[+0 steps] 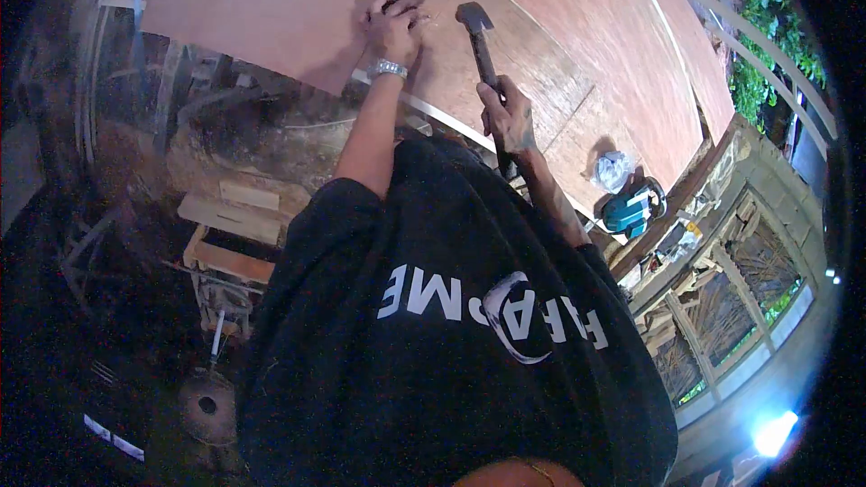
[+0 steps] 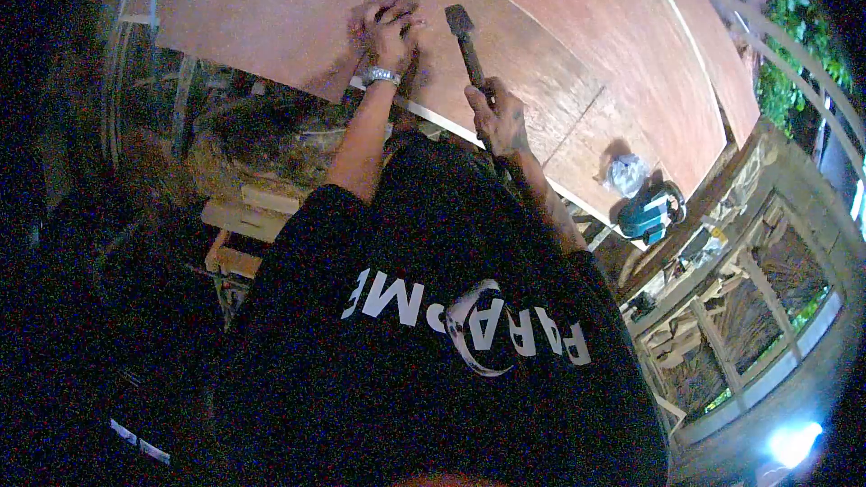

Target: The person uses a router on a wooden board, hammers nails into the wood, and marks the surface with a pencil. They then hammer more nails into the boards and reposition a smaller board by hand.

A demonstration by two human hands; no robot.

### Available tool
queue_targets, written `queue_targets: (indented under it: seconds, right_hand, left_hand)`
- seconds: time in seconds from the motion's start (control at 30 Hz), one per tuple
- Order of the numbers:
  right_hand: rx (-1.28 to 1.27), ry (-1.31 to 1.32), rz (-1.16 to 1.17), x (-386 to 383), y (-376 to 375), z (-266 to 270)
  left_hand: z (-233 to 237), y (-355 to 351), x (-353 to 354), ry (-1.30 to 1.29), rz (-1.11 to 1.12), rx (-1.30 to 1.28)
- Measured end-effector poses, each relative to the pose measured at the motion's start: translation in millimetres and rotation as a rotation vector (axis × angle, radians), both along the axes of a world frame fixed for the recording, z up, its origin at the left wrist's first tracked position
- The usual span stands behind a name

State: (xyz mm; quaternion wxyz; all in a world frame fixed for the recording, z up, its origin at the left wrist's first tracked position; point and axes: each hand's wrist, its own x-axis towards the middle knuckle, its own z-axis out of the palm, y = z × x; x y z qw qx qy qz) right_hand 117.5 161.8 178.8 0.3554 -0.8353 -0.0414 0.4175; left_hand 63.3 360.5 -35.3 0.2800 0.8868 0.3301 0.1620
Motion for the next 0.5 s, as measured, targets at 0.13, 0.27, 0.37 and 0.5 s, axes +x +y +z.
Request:
queue_targets:
  seconds: [0.13, 0.27, 0.37, 0.5]
  right_hand:
    - [0.023, -0.211, 0.208, -1.4, 9.0, -16.2]
    - [0.139, -0.447, 0.302, -9.1, 18.8, -12.7]
    - [0.023, -0.435, 0.296, -14.2, 18.6, -31.4]
    - [0.033, -0.480, 0.394, -0.5, 18.8, -48.8]
  left_hand:
    - [10.0, -1.3, -2.3, -0.124, -0.001, -0.058]
    - [-43.0, 5.7, -2.2, -0.124, -0.216, 0.061]
    - [8.8, 4.6, 0.1, -0.246, -0.092, 0.026]
    - [-0.7, -3.5, 4.3, -0.108, 0.050, 0.013]
